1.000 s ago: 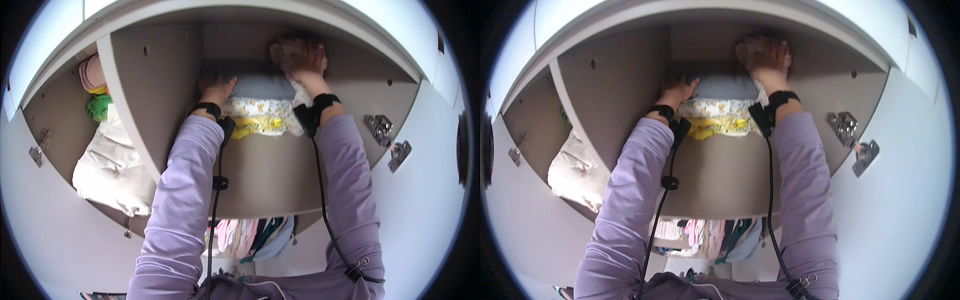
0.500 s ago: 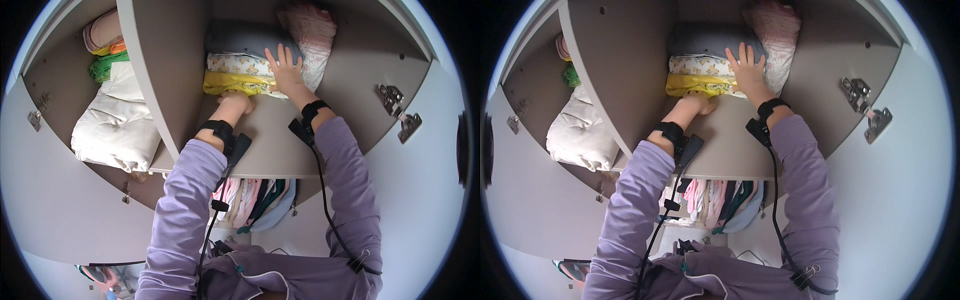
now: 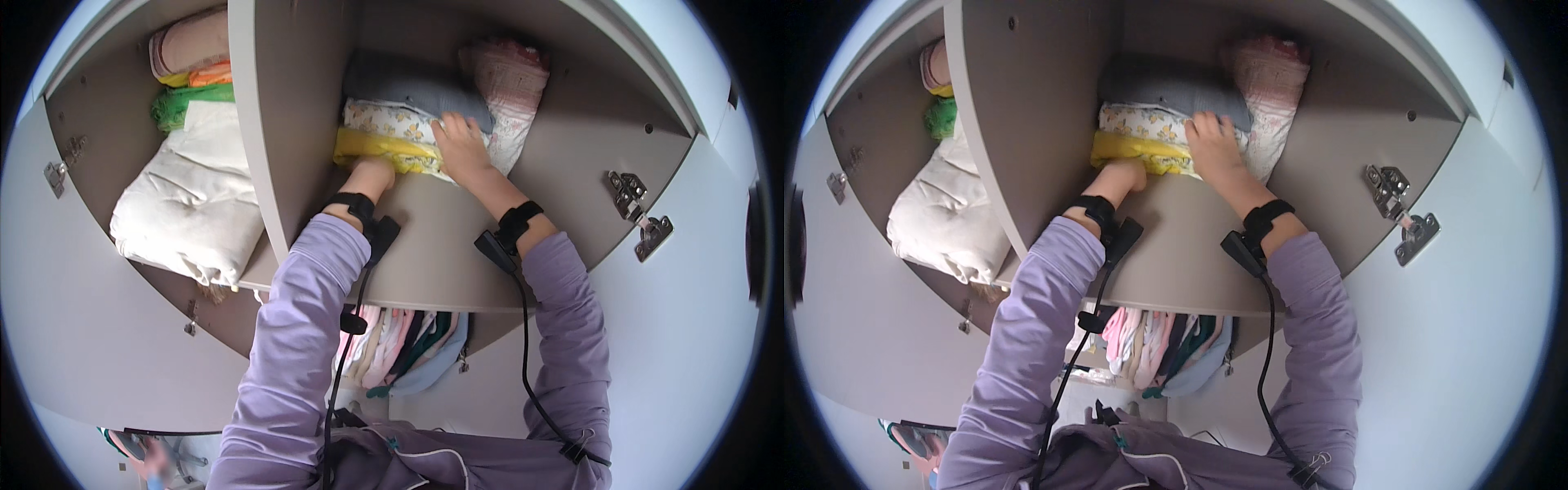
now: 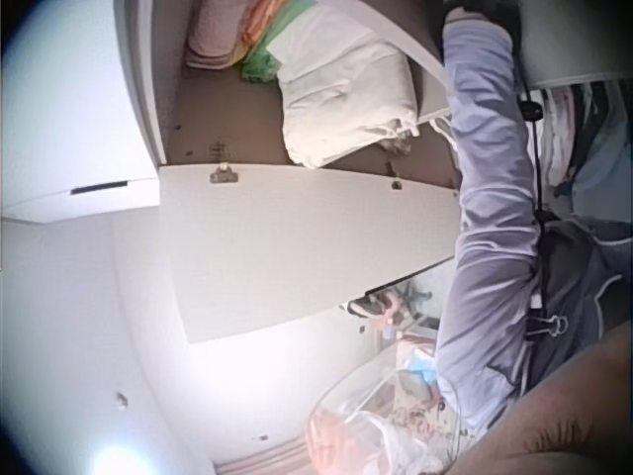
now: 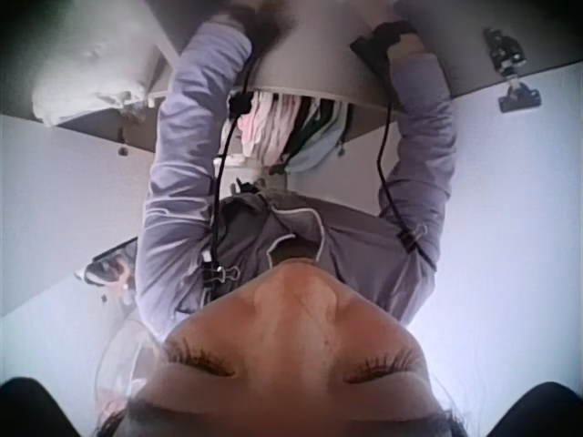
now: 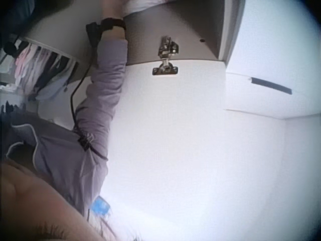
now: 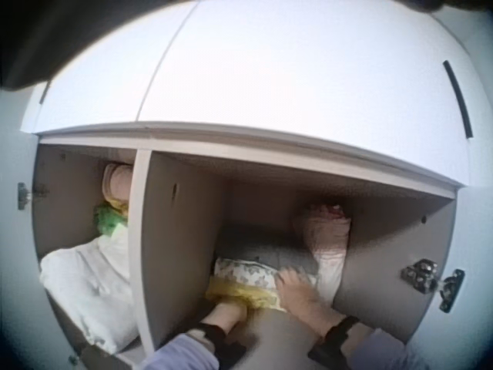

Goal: The person retrieves a folded blanket from a wardrobe, unfolds it on a bed, refolds it neatly, and places it back into the wardrobe. The person also retrieves and restacks other bedding items from the wardrobe.

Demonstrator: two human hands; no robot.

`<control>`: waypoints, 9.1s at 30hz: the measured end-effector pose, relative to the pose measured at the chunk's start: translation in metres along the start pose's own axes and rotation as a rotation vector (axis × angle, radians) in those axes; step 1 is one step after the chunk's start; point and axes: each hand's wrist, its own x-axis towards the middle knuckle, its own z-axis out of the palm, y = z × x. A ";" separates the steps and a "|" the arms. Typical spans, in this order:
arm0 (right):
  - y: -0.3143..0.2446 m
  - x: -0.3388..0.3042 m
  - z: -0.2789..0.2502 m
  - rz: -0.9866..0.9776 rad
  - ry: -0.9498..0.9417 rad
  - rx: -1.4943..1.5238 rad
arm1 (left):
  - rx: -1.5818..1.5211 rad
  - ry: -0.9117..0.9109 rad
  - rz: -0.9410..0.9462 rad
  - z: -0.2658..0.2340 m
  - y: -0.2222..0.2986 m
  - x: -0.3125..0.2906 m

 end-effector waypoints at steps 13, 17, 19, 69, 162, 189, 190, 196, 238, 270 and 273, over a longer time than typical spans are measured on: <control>-0.056 0.040 0.045 0.135 -0.745 0.846 | -0.585 0.184 -0.306 0.007 -0.036 0.044; -0.053 0.028 0.038 0.129 -0.715 0.781 | -0.723 0.118 -0.070 0.005 -0.046 0.022; -0.048 0.015 0.030 0.123 -0.574 0.617 | -0.696 0.105 -0.246 0.013 -0.047 0.018; 0.076 0.137 0.001 0.334 -0.480 0.676 | -0.456 0.279 0.067 -0.108 -0.049 0.141; -0.284 -0.315 0.061 0.616 1.021 0.549 | -0.091 1.426 0.474 0.327 -0.111 -0.269; -0.714 -0.500 0.301 0.820 -0.429 1.776 | -1.026 0.336 -0.411 0.813 -0.358 -0.657; -0.728 -0.499 0.321 0.915 -0.489 1.833 | -1.029 0.316 -0.423 0.821 -0.361 -0.661; -0.803 -0.459 0.464 1.372 -0.633 2.248 | -1.067 0.204 -0.491 0.860 -0.388 -0.645; -0.699 -0.306 0.379 0.990 0.283 2.345 | -0.852 -0.124 -0.010 0.836 -0.432 -0.501; -1.216 -0.840 -0.404 2.194 0.549 0.456 | -0.811 -1.422 1.257 0.696 -0.163 -0.907; -1.251 -0.894 -0.440 2.282 0.679 0.157 | -0.906 -1.352 1.593 0.694 -0.098 -1.024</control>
